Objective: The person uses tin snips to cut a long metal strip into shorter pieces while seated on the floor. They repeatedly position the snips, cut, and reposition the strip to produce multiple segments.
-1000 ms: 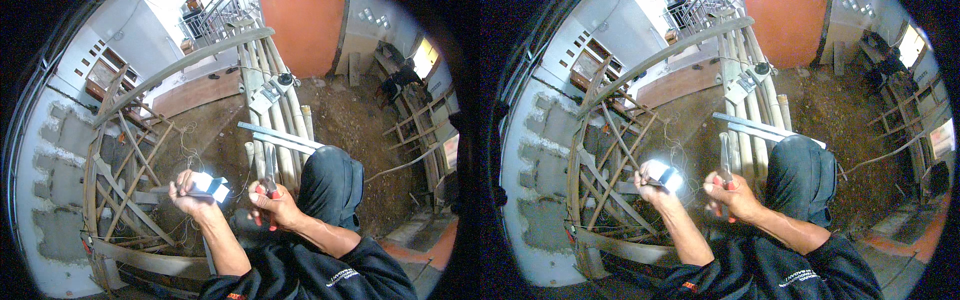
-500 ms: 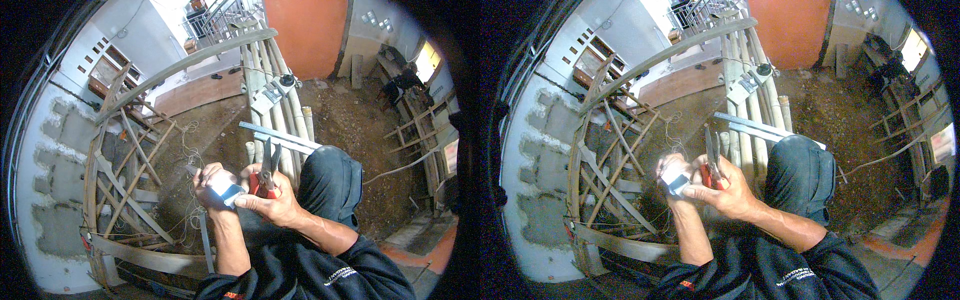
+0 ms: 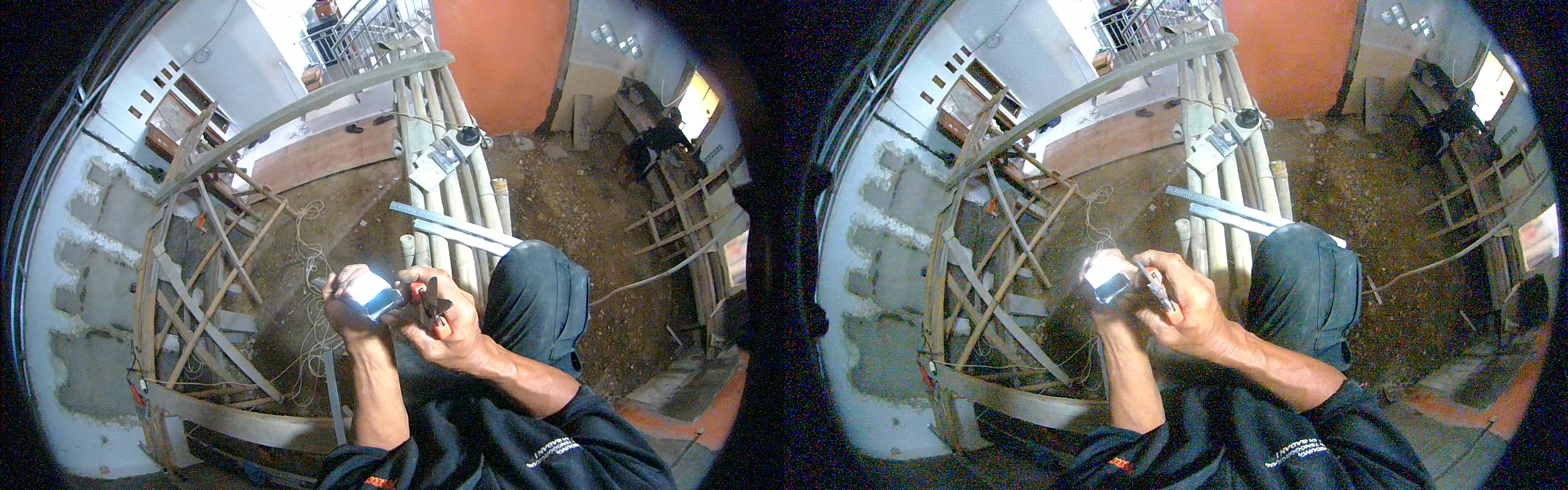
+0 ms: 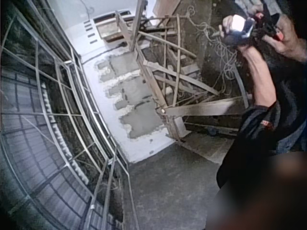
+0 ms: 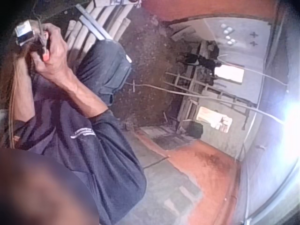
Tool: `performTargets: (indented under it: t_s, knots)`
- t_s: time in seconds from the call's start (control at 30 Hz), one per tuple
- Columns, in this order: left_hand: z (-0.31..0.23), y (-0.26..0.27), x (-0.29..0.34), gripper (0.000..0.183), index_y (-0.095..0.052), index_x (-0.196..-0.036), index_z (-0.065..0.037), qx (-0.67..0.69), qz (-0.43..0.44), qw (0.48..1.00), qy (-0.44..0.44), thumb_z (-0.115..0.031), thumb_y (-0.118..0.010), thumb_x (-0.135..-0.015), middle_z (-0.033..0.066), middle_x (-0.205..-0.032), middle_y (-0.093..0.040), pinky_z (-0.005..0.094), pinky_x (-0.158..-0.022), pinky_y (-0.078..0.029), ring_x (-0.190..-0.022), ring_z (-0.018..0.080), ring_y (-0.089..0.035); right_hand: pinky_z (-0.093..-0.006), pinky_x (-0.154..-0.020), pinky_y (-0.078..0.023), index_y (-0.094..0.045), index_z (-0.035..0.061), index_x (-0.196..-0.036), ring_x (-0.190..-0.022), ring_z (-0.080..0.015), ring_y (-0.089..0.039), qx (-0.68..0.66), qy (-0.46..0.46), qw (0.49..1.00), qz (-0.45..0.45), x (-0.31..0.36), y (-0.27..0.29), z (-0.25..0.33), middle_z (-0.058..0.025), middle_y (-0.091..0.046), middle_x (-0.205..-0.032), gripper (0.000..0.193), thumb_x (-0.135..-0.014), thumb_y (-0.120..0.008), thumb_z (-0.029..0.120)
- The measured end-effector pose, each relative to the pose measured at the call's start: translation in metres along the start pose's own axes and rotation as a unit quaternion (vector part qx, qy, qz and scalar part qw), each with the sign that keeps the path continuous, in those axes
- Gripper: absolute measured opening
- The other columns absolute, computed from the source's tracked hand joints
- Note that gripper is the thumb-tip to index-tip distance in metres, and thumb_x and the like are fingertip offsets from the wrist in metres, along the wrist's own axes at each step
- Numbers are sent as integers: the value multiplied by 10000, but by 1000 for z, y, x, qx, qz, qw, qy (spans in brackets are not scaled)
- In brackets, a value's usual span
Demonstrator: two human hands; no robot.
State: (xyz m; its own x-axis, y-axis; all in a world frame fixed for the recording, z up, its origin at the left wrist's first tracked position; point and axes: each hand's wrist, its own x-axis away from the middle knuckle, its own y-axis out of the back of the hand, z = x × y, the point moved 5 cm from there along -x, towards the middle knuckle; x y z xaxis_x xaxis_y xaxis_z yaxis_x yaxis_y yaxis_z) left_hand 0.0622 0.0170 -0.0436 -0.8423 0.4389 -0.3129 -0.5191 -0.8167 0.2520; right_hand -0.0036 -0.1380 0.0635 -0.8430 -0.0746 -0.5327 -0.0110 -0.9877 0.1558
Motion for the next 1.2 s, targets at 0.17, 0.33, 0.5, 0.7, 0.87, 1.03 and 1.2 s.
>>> performTargets:
  t_s: [0.17,0.33,0.5,0.7,0.87,1.03,1.2]
  knots:
    - [4,8,-3,176,-463,-723,-121,-88,10,996,12,-184,-590,-826,-30,-609,-469,266,-597,-432,-571,94,-470,-340,-850,-529,-553,-10,-1242,-990,-268,-667,-5,7,1000,-11,-1,0,-1,-164,-635,-1111,602,-685,-782,-17]
    - [-3,2,-2,197,-447,-692,-129,-211,9,971,-108,-180,-593,-814,-35,-606,-449,271,-587,-416,-563,99,-445,-346,-844,-525,-535,-19,-1266,-973,-278,-668,33,58,997,-26,-5,0,-1,-164,-632,-1116,621,-694,-777,13]
    - [33,-10,-2,262,-444,-717,-119,-675,94,631,-372,-308,-556,-860,-31,-583,-381,246,-494,-340,-517,85,-379,-367,-798,-517,-531,-23,-1251,-867,-244,-631,73,-34,997,19,1,12,4,-174,-622,-1010,611,-781,-827,231]
    - [63,-3,-4,322,-445,-740,-90,-643,151,584,-471,-349,-518,-917,-18,-580,-391,216,-444,-343,-452,93,-366,-481,-801,-516,-509,-48,-1210,-881,-443,-649,96,-280,940,166,27,-1,-22,-265,-635,-935,452,-887,-635,242]
    - [55,-2,-2,331,-441,-737,-88,-659,136,592,-443,-358,-514,-914,-20,-567,-393,219,-440,-354,-447,89,-372,-498,-799,-507,-496,-73,-1212,-885,-465,-636,102,-253,951,143,28,-11,-28,-283,-635,-946,459,-873,-614,213]
    - [49,-3,1,330,-442,-731,-88,-662,126,588,-448,-359,-524,-901,-21,-556,-391,219,-444,-361,-445,86,-381,-506,-804,-504,-490,-81,-1202,-894,-460,-636,142,-210,958,135,25,-11,-28,-291,-633,-949,458,-854,-609,191]
    - [47,-1,-2,325,-442,-731,-88,-653,124,601,-444,-356,-535,-890,-19,-556,-392,217,-441,-360,-436,89,-362,-506,-769,-503,-492,-62,-1176,-829,-471,-640,147,-205,959,132,25,-14,-29,-279,-633,-864,427,-828,-621,148]
